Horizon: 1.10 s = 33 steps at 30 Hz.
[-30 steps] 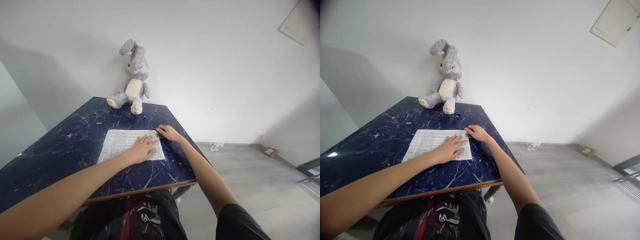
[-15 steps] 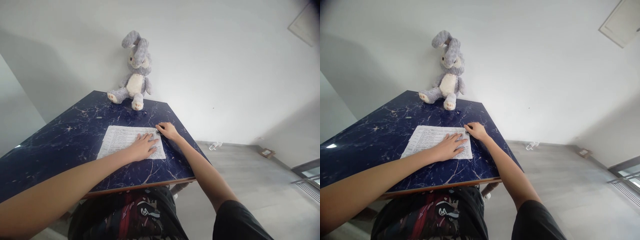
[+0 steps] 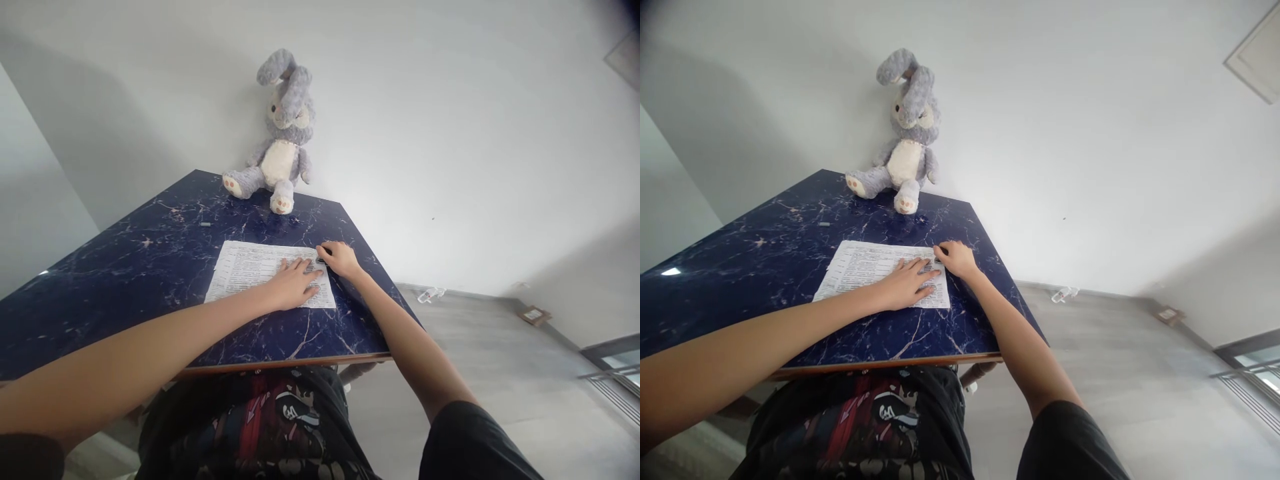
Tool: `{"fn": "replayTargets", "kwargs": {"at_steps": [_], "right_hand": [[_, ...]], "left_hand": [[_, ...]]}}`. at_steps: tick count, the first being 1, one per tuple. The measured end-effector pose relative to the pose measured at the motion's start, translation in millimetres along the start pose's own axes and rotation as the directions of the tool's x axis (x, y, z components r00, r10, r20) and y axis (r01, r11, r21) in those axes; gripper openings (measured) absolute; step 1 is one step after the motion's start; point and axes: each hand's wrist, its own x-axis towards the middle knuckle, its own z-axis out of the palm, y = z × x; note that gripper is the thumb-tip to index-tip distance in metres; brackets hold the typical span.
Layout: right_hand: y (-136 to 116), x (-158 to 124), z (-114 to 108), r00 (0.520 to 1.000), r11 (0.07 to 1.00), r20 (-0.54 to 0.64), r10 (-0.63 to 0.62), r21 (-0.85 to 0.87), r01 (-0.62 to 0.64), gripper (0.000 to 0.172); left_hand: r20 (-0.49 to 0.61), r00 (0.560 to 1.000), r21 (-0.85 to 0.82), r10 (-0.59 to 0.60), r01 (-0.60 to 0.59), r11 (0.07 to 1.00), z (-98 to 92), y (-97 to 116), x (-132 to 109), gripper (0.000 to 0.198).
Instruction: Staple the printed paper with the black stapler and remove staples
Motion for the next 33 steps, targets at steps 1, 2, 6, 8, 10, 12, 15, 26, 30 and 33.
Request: {"fn": "replayTargets", "kwargs": {"at_steps": [1,2,6,8,10,12,15,26,30,33], "right_hand": [[-0.4,0.3,0.0,1.0,1.0,-0.002,0.005,0.005,-0.005,0.045],[-0.5,0.8,0.0,1.0,1.0,-0.001,0.013,0.017,-0.013,0.046],[1.5,3.2,0.7,0.999,0.994,0.012,0.037,0.105,-0.038,0.051],[2.7,3.8,1.3,0.999,0.992,0.006,0.035,0.123,-0.036,0.051],[3.5,3.8,1.8,0.999,0.992,-0.004,0.036,0.119,-0.035,0.051],[3.8,3.5,2.4,0.999,0.992,-0.009,0.043,0.117,-0.042,0.051],[3.3,3.1,3.2,0.998,0.991,-0.021,0.058,0.124,-0.055,0.052],[-0.5,0.9,4.3,0.998,0.996,-0.042,0.04,0.076,-0.037,0.046],[-1.4,0.7,5.1,0.998,0.998,-0.04,0.043,0.049,-0.041,0.045],[-3.7,0.6,5.7,0.999,0.999,-0.033,0.039,0.004,-0.039,0.042]], "left_hand": [[-0.003,1.0,-0.007,-0.001,0.001,1.0,0.2,0.6,0.7,0.06],[-0.007,1.0,-0.014,-0.002,0.001,1.0,0.1,1.2,1.1,0.06],[-0.004,1.0,-0.043,-0.007,0.006,0.999,-2.0,2.2,-0.2,0.06],[-0.008,1.0,-0.066,-0.005,0.004,0.998,-2.7,1.2,-1.5,0.06],[-0.015,1.0,-0.091,0.0,-0.002,0.996,-2.5,-0.5,-2.6,0.06],[-0.014,1.0,-0.102,0.003,-0.004,0.995,-2.0,-1.9,-3.2,0.06],[-0.005,1.0,-0.091,-0.001,0.001,0.996,-1.8,-2.7,-3.6,0.06],[-0.018,1.0,-0.071,0.001,-0.002,0.998,-1.2,-1.9,-4.5,0.059],[-0.028,1.0,-0.07,-0.005,0.003,0.998,-1.1,-1.7,-4.6,0.06],[-0.035,0.999,-0.087,-0.004,0.001,0.996,-0.5,-1.6,-4.3,0.06]]}}
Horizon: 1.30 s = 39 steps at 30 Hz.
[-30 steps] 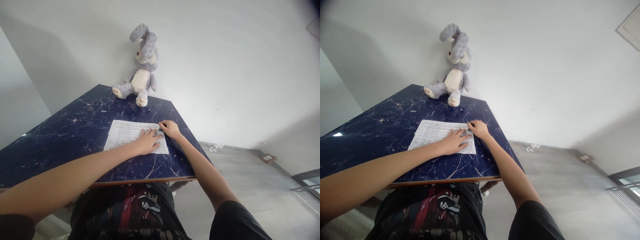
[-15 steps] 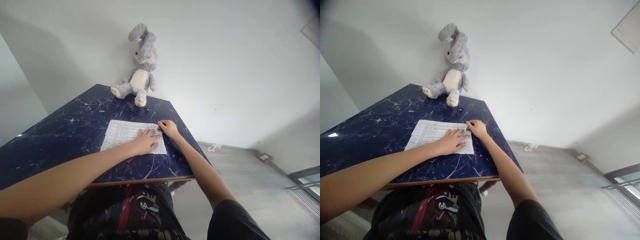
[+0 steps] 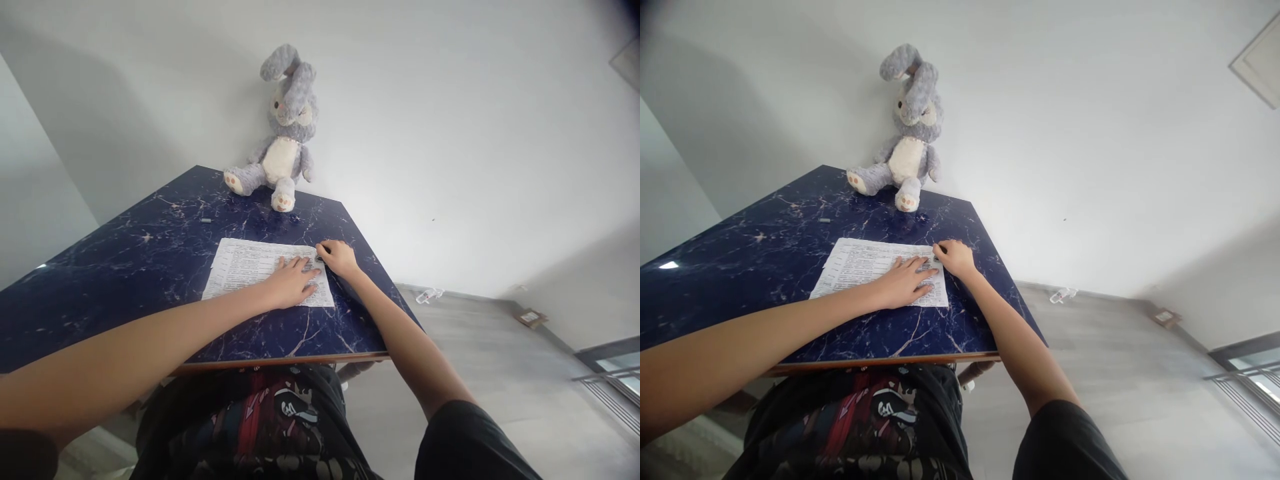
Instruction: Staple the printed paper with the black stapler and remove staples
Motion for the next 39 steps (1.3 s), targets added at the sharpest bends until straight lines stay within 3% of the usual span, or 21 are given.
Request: {"fn": "replayTargets", "kwargs": {"at_steps": [4,13,15,17,20,23,25,27,30,32,34,36,39], "right_hand": [[-4,-2,1,0.999,0.995,0.007,-0.033,-0.095,0.033,0.04],[-15,-6,12,0.971,0.909,0.054,-0.233,-0.343,0.237,0.039],[-12,-4,8,0.975,0.93,0.061,-0.215,-0.291,0.223,0.039],[-3,-2,-1,0.975,0.967,0.083,-0.205,-0.134,0.215,0.038],[20,2,-19,0.931,0.934,0.134,-0.34,0.162,0.318,0.036],[42,4,-30,0.875,0.874,0.156,-0.459,0.256,0.414,0.039],[53,6,-33,0.882,0.893,0.188,-0.433,0.221,0.391,0.032],[62,7,-33,0.929,0.944,0.184,-0.321,0.144,0.298,0.031],[69,9,-33,0.996,0.998,0.068,-0.062,0.036,0.06,0.03],[69,11,-32,0.997,0.996,-0.051,0.059,0.067,-0.055,0.023],[61,13,-31,0.984,0.977,-0.151,0.099,0.202,-0.067,0.021],[47,14,-28,0.979,0.933,-0.182,0.086,0.36,-0.015,0.021],[18,12,-15,0.994,0.865,-0.112,-0.002,0.499,0.058,0.019]], "left_hand": [[-0.012,1.0,-0.018,-0.004,0.003,1.0,1.9,-1,1,0.058],[-0.006,1.0,0.026,-0.008,0.008,1.0,0.6,0,0,0.054],[-0.001,1.0,0.035,-0.01,0.01,0.999,-0.7,1,-2,0.054],[0.004,1.0,0.05,-0.019,0.018,0.999,-2.3,1,-3,0.056],[0.017,0.999,0.053,-0.029,0.028,0.998,-5.2,1,-5,0.059],[0.044,0.999,0.061,-0.03,0.027,0.998,-8.8,2,-7,0.062],[0.055,0.998,0.087,-0.034,0.029,0.996,-11.3,3,-8,0.062],[0.061,0.997,0.11,-0.042,0.036,0.993,-13.2,4,-9,0.062],[0.078,0.996,0.11,-0.042,0.033,0.993,-14.0,4,-10,0.064],[0.084,0.996,0.094,-0.025,0.017,0.995,-12.7,3,-9,0.064],[0.02,0.999,0.049,-0.026,0.025,0.998,-10.7,0,-6,0.062],[-0.157,0.982,-0.069,-0.102,0.092,0.993,-9.1,-6,-1,0.055],[-0.407,0.855,-0.368,-0.322,0.169,0.914,-8.8,-20,7,0.043]]}}
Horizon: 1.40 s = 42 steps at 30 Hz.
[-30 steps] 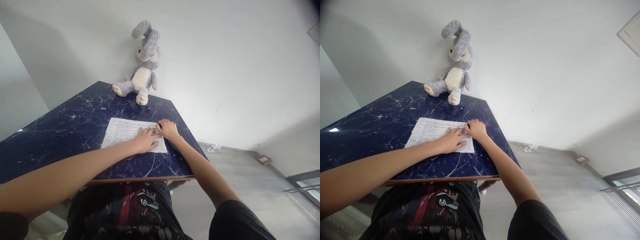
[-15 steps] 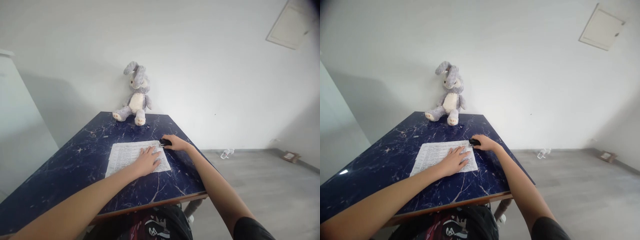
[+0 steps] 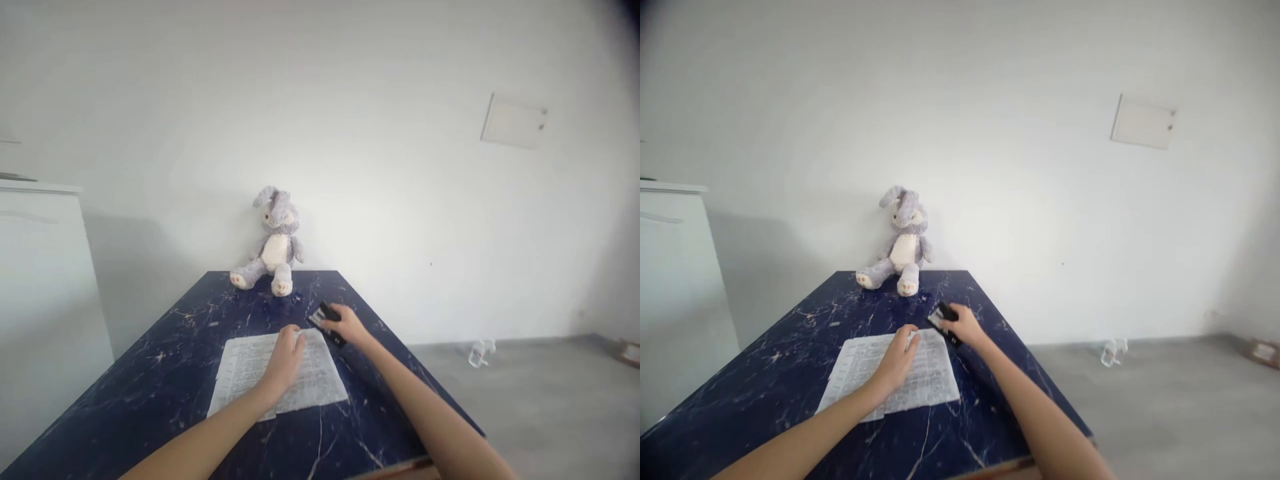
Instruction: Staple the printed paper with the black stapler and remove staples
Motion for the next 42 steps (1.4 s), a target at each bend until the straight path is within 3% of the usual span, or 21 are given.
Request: {"fn": "replayTargets", "kwargs": {"at_steps": [4,8,11,13,15,21,24,30,32,37,40,42], "right_hand": [[-24,-13,33,0.977,0.991,0.167,-0.135,0.031,0.132,0.018],[-40,-22,40,0.945,0.981,0.265,-0.19,0.009,0.195,0.016],[-40,-21,25,0.881,0.98,0.445,-0.161,0.175,0.091,0.033],[-35,-19,11,0.782,0.937,0.599,-0.175,0.344,-0.054,0.049],[-29,-18,-1,0.699,0.87,0.679,-0.223,0.462,-0.172,0.059],[-16,-17,-6,0.66,0.786,0.7,-0.272,0.558,-0.267,0.063],[-10,-17,-3,0.666,0.767,0.695,-0.271,0.574,-0.287,0.064],[-7,-18,-3,0.688,0.799,0.69,-0.224,0.535,-0.276,0.06],[-12,-19,-2,0.716,0.849,0.664,-0.216,0.489,-0.197,0.058],[-30,-23,17,0.836,0.956,0.486,-0.255,0.255,0.143,0.045],[-34,-25,29,0.885,0.965,0.384,-0.263,0.092,0.247,0.032],[-34,-26,31,0.909,0.957,0.302,-0.287,0.041,0.288,0.034]], "left_hand": [[-0.224,0.957,-0.29,-0.186,0.117,0.95,-3.4,-14,10,0.044],[-0.289,0.931,-0.381,-0.221,0.1,0.919,-2.6,-17,11,0.051],[-0.231,0.95,-0.432,-0.208,0.091,0.897,1.1,-16,9,0.053],[-0.212,0.956,-0.459,-0.202,0.085,0.884,2.9,-15,8,0.051],[-0.225,0.958,-0.464,-0.177,0.055,0.884,3.9,-15,8,0.048],[-0.259,0.928,-0.464,-0.27,0.126,0.877,6.7,-20,12,0.041],[-0.275,0.903,-0.478,-0.329,0.169,0.862,6.1,-21,11,0.039],[-0.241,0.917,-0.495,-0.317,0.165,0.853,4.1,-22,12,0.036],[-0.232,0.913,-0.512,-0.334,0.177,0.84,4.6,-24,13,0.034],[-0.21,0.923,-0.517,-0.324,0.176,0.837,6.0,-29,16,0.035],[-0.217,0.915,-0.524,-0.34,0.185,0.832,5.6,-29,16,0.031],[-0.229,0.887,-0.557,-0.402,0.219,0.801,5.2,-28,15,0.031]]}}
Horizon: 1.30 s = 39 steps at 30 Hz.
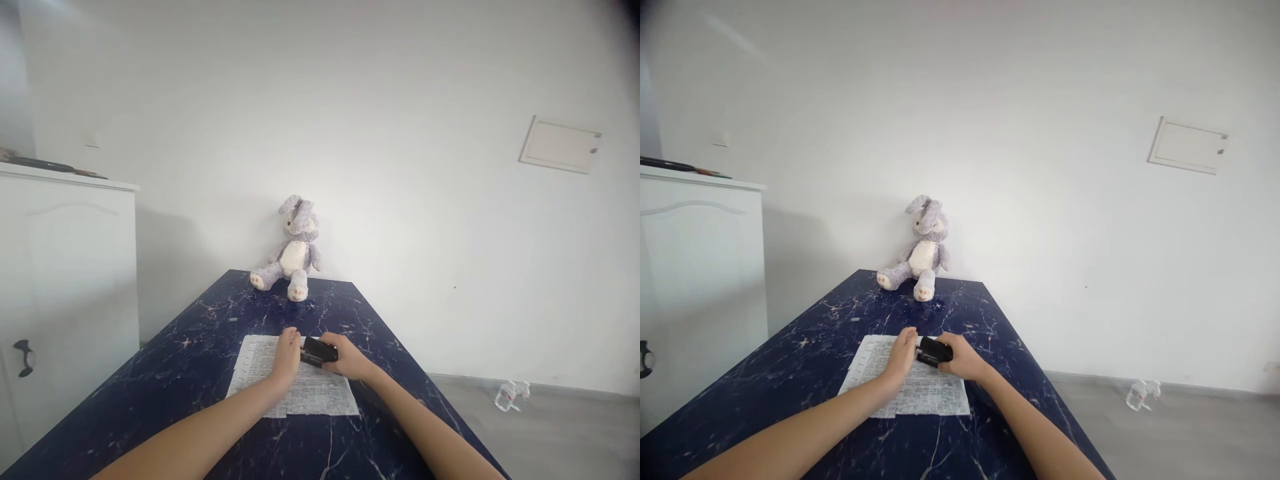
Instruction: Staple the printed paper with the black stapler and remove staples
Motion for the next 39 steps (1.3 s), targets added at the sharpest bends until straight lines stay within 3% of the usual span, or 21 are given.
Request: {"fn": "replayTargets", "kwargs": {"at_steps": [3,6,9,12,16,18,22,25,27,30,36,39], "right_hand": [[2,-2,-2,0.986,0.991,-0.15,-0.066,-0.127,0.047,0.052],[1,-5,-4,0.96,0.921,-0.204,-0.19,-0.376,0.103,0.063],[-3,-6,-1,0.93,0.743,-0.124,-0.345,-0.642,0.19,0.062],[-8,-7,3,0.899,0.562,-0.034,-0.436,-0.791,0.243,0.052],[-11,-8,6,0.882,0.475,0.009,-0.47,-0.84,0.262,0.047],[-9,-7,7,0.897,0.534,-0.033,-0.441,-0.813,0.233,0.052],[0,-4,8,0.923,0.825,-0.276,-0.27,-0.561,0.074,0.059],[7,0,6,0.923,0.97,-0.381,-0.052,-0.24,-0.044,0.034],[10,3,5,0.93,0.987,-0.358,0.082,-0.099,-0.125,0.014],[11,5,8,0.949,0.985,-0.278,0.148,-0.048,-0.168,0.014],[11,2,17,0.988,0.996,-0.148,0.036,-0.077,-0.048,0.019],[7,-1,5,0.975,0.996,-0.209,-0.079,-0.057,0.068,0.043]], "left_hand": [[-0.015,0.993,-0.118,-0.116,0.114,0.987,1.2,3,-3,0.039],[0.096,0.973,-0.356,-0.21,0.231,0.905,3.5,8,-6,0.031],[0.185,0.966,-0.515,-0.182,0.253,0.819,5.2,12,-8,0.026],[0.201,0.968,-0.53,-0.153,0.239,0.814,5.9,12,-7,0.033],[0.191,0.972,-0.514,-0.137,0.218,0.83,6.9,6,-3,0.033],[0.173,0.977,-0.496,-0.123,0.194,0.847,7.4,2,0,0.025],[0.077,0.992,-0.479,-0.099,0.124,0.869,5.6,-3,4,0.009],[-0.028,1.0,-0.432,0.006,-0.018,0.902,-0.4,5,6,0.018],[-0.079,0.989,-0.35,0.128,-0.148,0.925,-5.9,14,4,0.03],[-0.043,0.962,-0.236,0.269,-0.271,0.933,-11.9,31,-5,0.043],[0.165,0.932,-0.092,0.322,-0.311,0.946,-8.2,38,-24,0.042],[0.296,0.889,0.034,0.351,-0.377,0.926,-7.6,40,-30,0.045]]}}
